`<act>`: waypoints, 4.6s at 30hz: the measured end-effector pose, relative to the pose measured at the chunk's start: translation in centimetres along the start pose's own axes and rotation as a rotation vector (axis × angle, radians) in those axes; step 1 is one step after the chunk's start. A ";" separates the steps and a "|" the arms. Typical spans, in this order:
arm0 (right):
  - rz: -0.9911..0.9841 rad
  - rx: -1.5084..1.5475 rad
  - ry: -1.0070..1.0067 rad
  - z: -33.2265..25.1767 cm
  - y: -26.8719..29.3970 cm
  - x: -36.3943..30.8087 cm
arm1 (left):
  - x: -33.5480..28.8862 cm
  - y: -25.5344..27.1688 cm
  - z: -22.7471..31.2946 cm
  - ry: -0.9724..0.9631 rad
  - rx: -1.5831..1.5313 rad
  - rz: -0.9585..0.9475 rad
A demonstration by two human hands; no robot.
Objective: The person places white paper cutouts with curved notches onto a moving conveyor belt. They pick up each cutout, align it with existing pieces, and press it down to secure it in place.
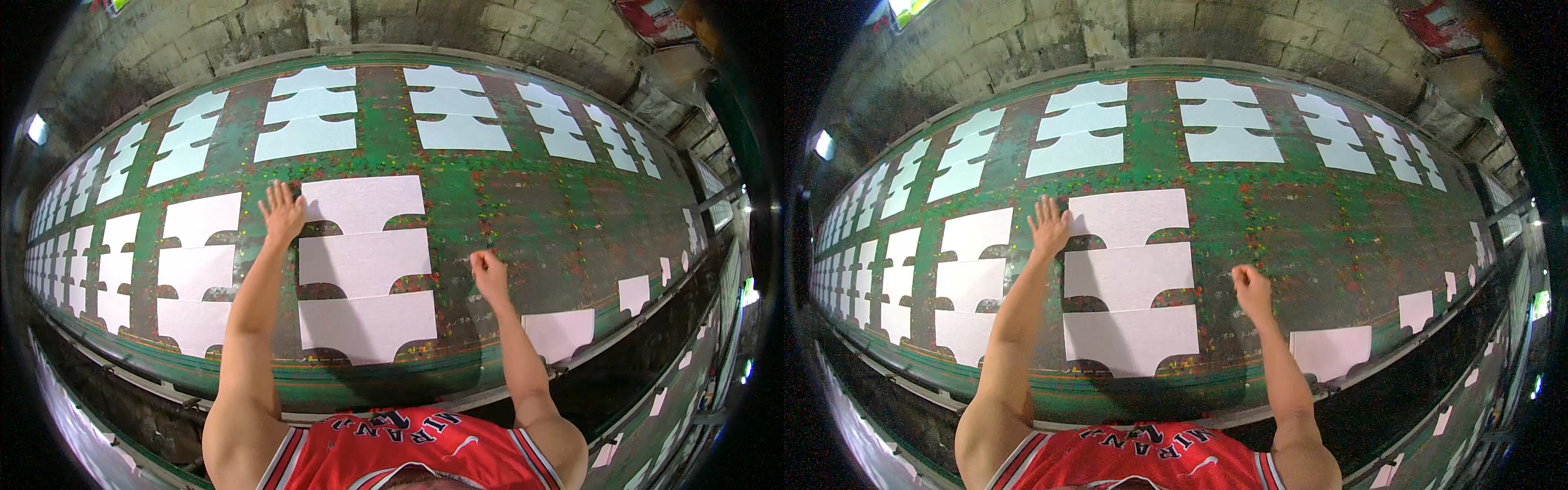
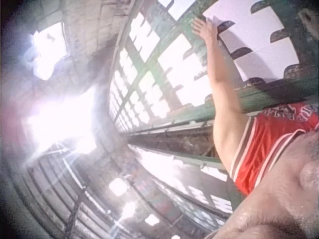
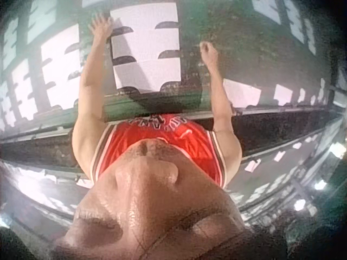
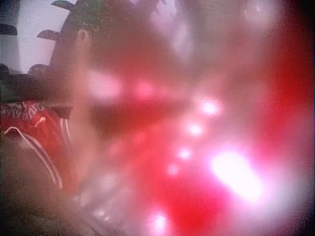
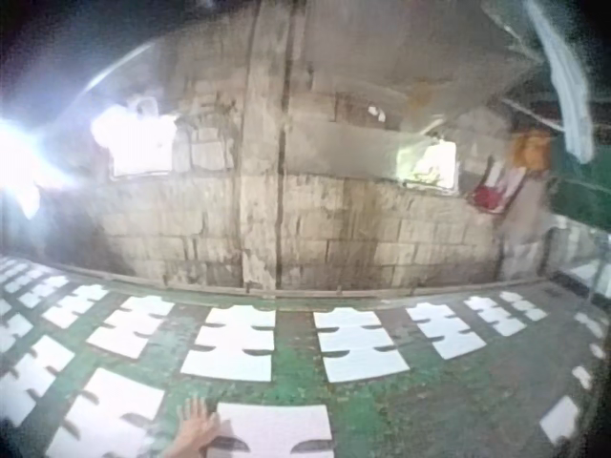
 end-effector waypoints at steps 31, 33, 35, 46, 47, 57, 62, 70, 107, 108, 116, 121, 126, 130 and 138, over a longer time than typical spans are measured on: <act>-0.140 0.124 -0.148 -4.5 3.3 -32.3 | -42.5 16.8 13.4 -0.615 -0.729 -0.058; -0.102 0.112 -0.093 -3.9 5.9 -31.3 | -42.6 16.4 14.8 -0.621 -0.730 -0.097; -0.100 0.096 -0.128 -2.1 8.6 -29.7 | -42.4 16.2 16.8 -0.621 -0.748 -0.111; 0.242 -0.073 -0.021 14.8 32.0 -15.3 | -43.6 9.1 40.6 -0.622 -0.783 -0.258; 0.235 -0.136 -0.035 16.8 33.5 -14.0 | -43.6 8.1 43.3 -0.635 -0.769 -0.251; 0.061 -0.266 0.133 25.8 36.6 -6.2 | -42.5 1.4 57.1 -0.583 -0.392 -0.120; 0.027 -0.236 0.149 26.0 36.1 -6.4 | -45.0 3.1 58.0 -0.626 -0.490 -0.238; -0.153 -0.319 0.304 19.8 37.0 -8.9 | -50.3 11.8 54.9 -0.347 -1.031 -0.555; -0.163 0.020 0.252 12.8 18.4 -17.3 | -49.5 14.6 34.9 -0.530 -1.047 -0.365; -0.192 0.029 0.221 12.8 18.8 -17.3 | -50.0 14.8 35.4 -0.499 -1.103 -0.454; -0.448 -0.093 0.028 10.3 26.5 -17.5 | -45.6 17.0 36.8 -0.394 -0.947 -0.234; -0.692 0.144 0.217 2.0 26.4 -24.0 | -40.9 16.9 40.7 -0.203 -1.031 -0.031; -0.380 0.304 0.529 -3.2 33.5 -21.6 | -43.6 20.6 52.0 -0.512 -1.343 -0.248; 0.140 0.220 0.590 -3.2 39.7 -15.0 | -46.2 24.4 58.6 -0.808 -1.412 -0.337; -0.345 0.072 0.450 -1.5 38.9 -10.0 | -42.8 24.9 61.2 -0.575 -1.717 -0.173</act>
Point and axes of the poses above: each hand's wrist, its own x-axis towards the middle knuckle, its own y-axis out of the back of the hand, z = x × y, the point moved 10 cm from there along x, towards the middle knuckle, and after that the axes turned 9 degrees about z, right-handed, at the moved point
